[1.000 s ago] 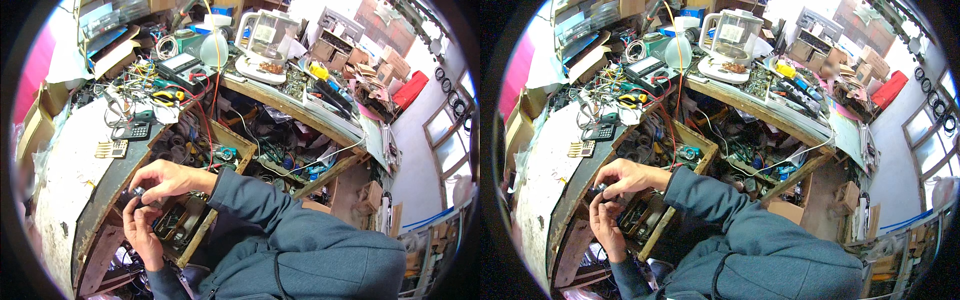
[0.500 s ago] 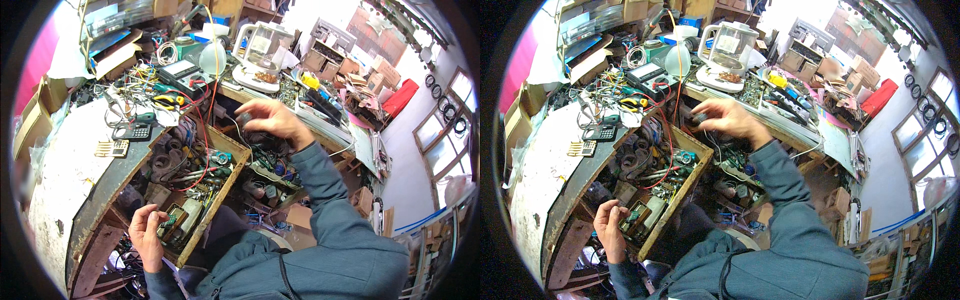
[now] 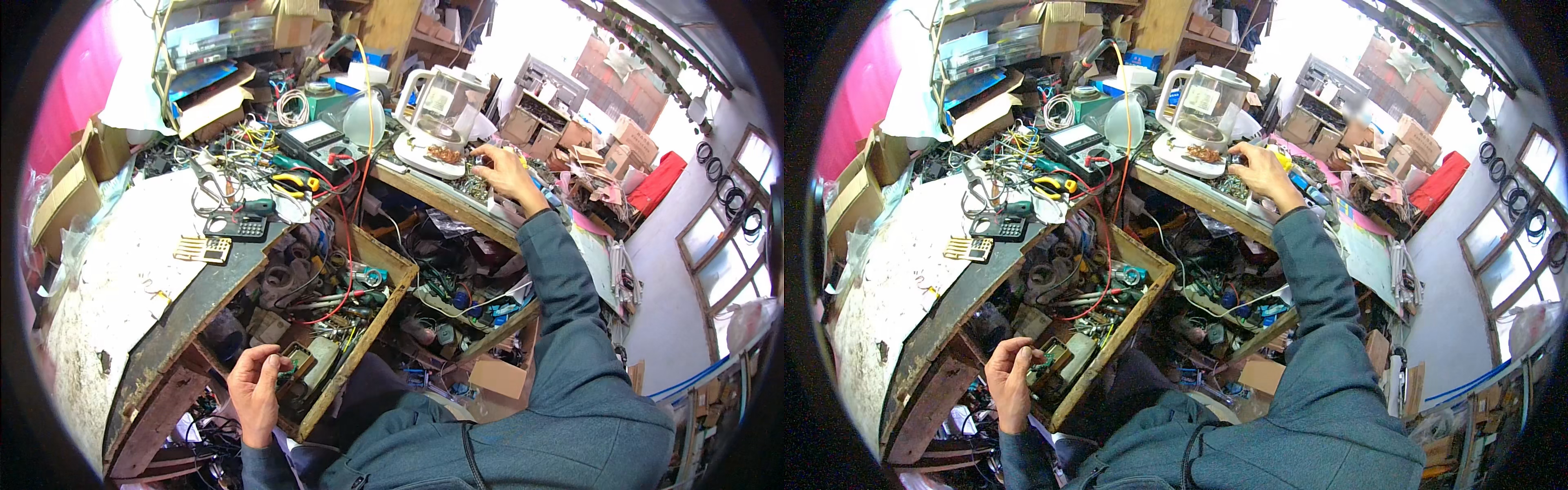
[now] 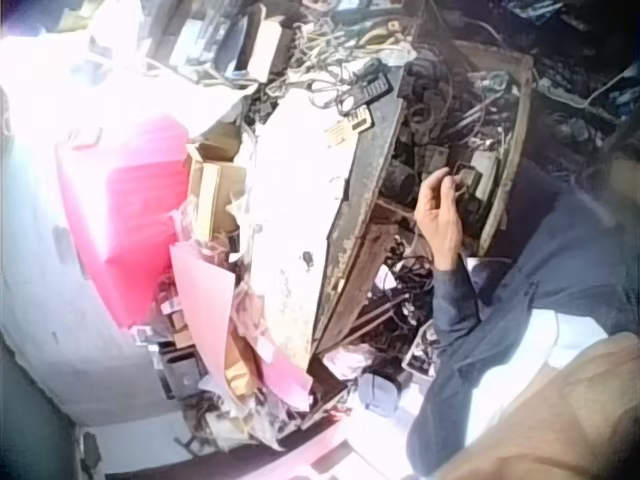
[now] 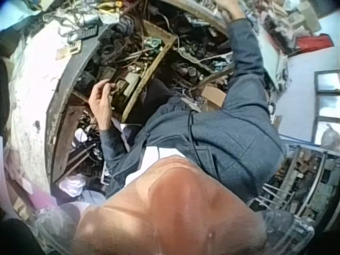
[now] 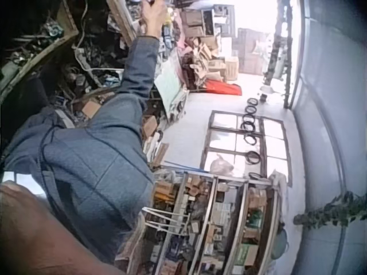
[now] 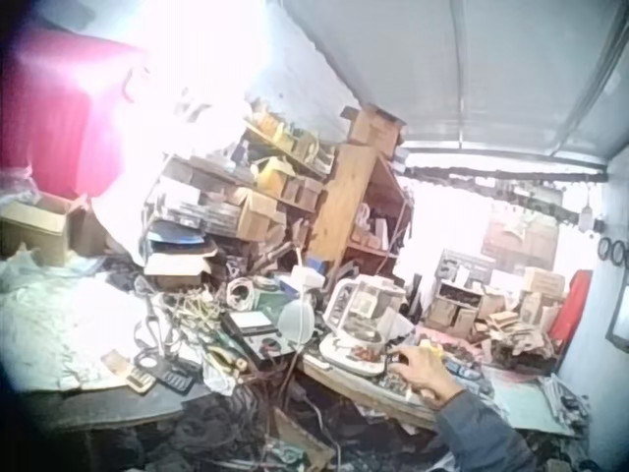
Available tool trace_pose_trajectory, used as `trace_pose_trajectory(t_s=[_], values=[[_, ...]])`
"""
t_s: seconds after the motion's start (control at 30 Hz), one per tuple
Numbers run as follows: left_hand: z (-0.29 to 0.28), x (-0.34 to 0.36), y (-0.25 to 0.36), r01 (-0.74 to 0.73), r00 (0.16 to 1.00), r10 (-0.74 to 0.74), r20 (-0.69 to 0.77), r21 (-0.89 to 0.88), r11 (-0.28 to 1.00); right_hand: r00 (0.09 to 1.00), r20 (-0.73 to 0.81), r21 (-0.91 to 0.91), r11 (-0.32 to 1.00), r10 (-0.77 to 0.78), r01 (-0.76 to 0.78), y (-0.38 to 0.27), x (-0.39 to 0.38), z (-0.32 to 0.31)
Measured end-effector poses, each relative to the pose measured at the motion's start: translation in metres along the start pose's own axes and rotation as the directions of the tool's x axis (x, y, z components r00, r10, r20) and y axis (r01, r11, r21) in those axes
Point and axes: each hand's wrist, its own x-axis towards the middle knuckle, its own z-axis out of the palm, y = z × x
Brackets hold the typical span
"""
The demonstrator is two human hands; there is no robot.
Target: The person handles a small green circuit board and a cylindrical component, connecting wires and using a multimeter to test continuity. They repeatedly inspect the board and component, then place the board on the workbench.
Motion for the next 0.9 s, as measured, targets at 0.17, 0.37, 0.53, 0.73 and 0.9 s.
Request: trace_pose_trajectory(t_s=[0.17, 0.37, 0.53, 0.73, 0.9], values=[[0.002, -0.002, 0.001, -0.001, 1.000, 0.001, -0.003, 0.020, 1.000, 0.999, -0.007, -0.061, 0.998, -0.035, 0.034, 0.028, 0.013, 0.001], [0.003, -0.003, -0.001, -0.003, 1.000, 0.003, 0.004, 0.017, 1.000, 0.996, 0.084, -0.104, 0.995, 0.006, 0.003, 0.060, 0.029, -0.002], [0.003, -0.003, 0.001, 0.005, 1.000, -0.005, -0.003, 0.037, 0.999, 0.995, 0.098, -0.180, 0.983, 0.000, 0.018, 0.070, 0.030, 0.000], [0.004, -0.002, 0.001, 0.019, 1.000, -0.019, -0.001, 0.023, 1.000, 0.991, 0.129, -0.246, 0.969, 0.020, 0.012, 0.080, 0.032, 0.002], [0.003, -0.002, 0.001, 0.008, 1.000, -0.008, 0.002, 0.020, 1.000, 0.982, 0.165, -0.284, 0.958, 0.088, -0.038, 0.074, 0.031, 0.000]])
